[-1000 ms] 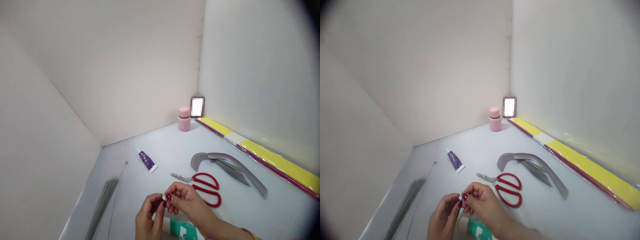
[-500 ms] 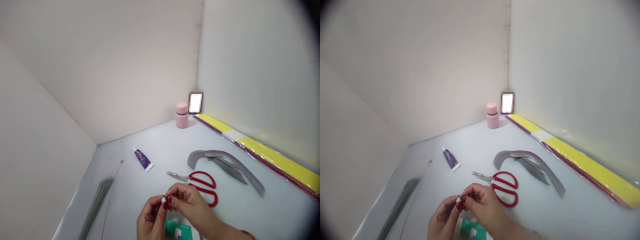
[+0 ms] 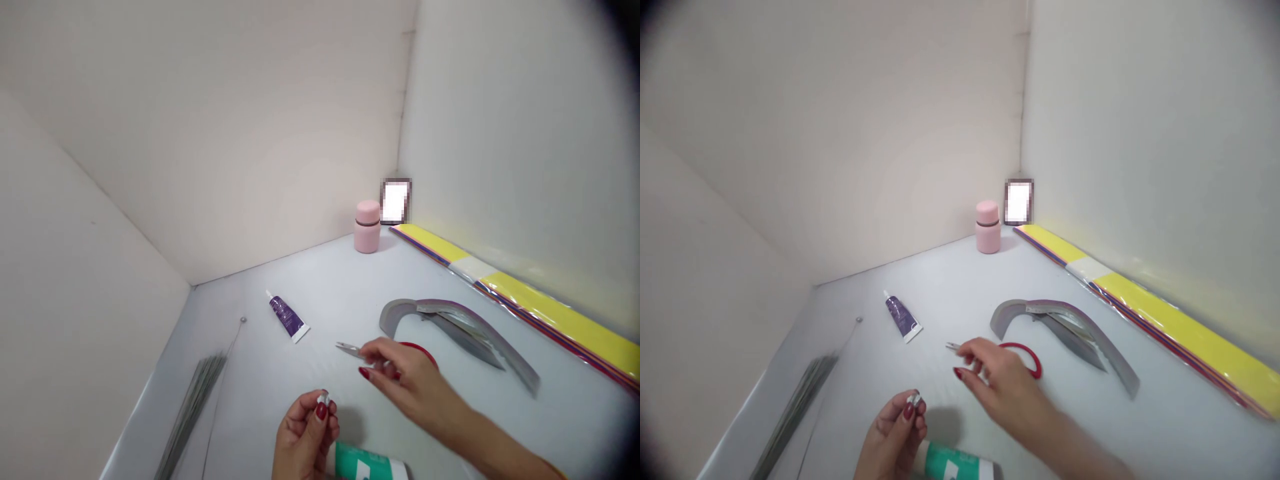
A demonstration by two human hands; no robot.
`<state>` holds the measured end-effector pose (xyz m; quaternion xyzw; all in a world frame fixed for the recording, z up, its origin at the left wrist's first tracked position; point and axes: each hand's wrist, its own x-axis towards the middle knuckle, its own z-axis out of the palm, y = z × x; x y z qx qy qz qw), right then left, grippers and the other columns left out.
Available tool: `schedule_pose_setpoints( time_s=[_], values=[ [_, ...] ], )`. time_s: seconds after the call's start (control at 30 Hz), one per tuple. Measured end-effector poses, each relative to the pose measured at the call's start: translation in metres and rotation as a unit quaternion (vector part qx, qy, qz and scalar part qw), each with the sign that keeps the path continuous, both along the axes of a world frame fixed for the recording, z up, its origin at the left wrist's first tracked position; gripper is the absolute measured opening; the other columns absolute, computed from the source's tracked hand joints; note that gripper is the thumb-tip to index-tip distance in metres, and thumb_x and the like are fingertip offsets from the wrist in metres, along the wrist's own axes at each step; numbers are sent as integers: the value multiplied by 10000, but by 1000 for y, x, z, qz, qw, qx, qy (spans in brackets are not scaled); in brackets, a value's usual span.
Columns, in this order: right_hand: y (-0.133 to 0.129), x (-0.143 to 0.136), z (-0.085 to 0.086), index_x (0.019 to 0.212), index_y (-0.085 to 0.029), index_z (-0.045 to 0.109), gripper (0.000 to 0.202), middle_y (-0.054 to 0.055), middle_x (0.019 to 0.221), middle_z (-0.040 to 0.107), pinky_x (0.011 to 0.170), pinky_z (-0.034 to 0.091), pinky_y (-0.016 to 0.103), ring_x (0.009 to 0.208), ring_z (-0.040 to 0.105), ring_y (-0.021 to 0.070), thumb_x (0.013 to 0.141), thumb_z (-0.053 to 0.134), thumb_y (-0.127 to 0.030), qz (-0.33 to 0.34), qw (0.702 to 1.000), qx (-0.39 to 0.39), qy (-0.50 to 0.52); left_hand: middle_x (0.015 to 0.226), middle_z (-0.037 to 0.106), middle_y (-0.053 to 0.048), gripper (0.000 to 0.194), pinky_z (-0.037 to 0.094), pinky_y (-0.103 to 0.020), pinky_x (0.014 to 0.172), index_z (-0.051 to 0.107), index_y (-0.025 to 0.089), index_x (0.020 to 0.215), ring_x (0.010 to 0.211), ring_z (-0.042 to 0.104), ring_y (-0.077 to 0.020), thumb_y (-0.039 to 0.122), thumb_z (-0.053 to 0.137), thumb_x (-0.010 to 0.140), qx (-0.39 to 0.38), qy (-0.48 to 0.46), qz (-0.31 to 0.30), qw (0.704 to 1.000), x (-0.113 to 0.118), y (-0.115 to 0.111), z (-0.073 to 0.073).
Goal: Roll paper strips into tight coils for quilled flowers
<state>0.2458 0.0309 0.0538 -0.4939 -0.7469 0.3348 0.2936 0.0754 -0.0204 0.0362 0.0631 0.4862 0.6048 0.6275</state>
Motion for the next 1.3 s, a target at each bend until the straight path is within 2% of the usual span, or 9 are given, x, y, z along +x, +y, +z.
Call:
schedule_pose_setpoints(
  time_s=[0.1,0.2,0.33,0.43,0.5,0.6,0.8,1.0,1.3],
  values=[
    [4,36,-13,931,-207,611,270,72,878,627,717,459,361,839,587,265,673,567,-139,-19,976,37,-214,479,694,-14,323,485,-116,444,720,145,540,382,590,-52,231,888,278,6,-5,5,1000,-1,0,6],
    [2,55,-29,1096,-235,559,543,84,1035,605,746,455,359,950,563,279,594,511,-34,-4,964,29,-263,494,701,-24,311,493,-114,454,719,135,549,396,604,-59,216,888,301,18,-10,2,1000,-2,-1,9],
    [0,50,-33,1176,-226,504,658,80,1000,617,744,450,347,891,578,258,557,478,-6,-8,980,-23,-200,476,682,-17,302,495,-109,415,715,137,558,371,585,-47,211,887,322,6,-63,-19,998,-4,-1,6],
    [-3,38,-26,1214,-244,449,568,26,849,619,626,473,280,719,585,191,665,544,-131,-8,992,-121,-25,462,660,3,296,496,-108,391,710,144,562,350,561,-33,201,887,331,-10,-106,-26,994,-7,-2,3],
    [-9,30,-23,1206,-231,443,492,-3,756,584,584,476,249,650,561,153,730,567,-235,18,981,-175,84,473,655,11,303,505,-111,396,709,143,579,362,560,-30,186,887,338,-15,-127,-24,991,-8,-3,2],
    [-20,18,-18,1212,-220,419,451,-3,767,555,633,494,246,654,551,132,783,553,-262,65,965,-206,150,487,645,24,313,515,-112,405,711,142,612,387,562,-28,180,886,355,-12,-153,-22,988,-9,-4,0],
    [-31,3,2,1272,-229,404,474,114,1161,526,944,403,361,1065,510,224,805,467,-167,149,981,-119,29,473,650,21,307,501,-104,400,713,144,590,376,556,-25,184,887,340,-8,-132,5,991,-12,-3,-6],
    [-33,-2,9,1208,-218,503,492,128,1062,596,801,487,355,946,568,266,719,508,-161,144,984,-67,-84,437,666,-3,292,460,-74,406,729,137,579,357,555,-20,224,883,347,8,-66,16,998,-11,-2,-6],
    [-35,-6,10,1219,-225,496,509,99,1032,591,795,465,301,897,563,232,714,511,-159,145,984,-42,-97,457,675,4,269,441,-112,405,738,131,596,361,549,-40,269,863,402,56,-9,-15,998,-15,-4,-19]
  ],
)
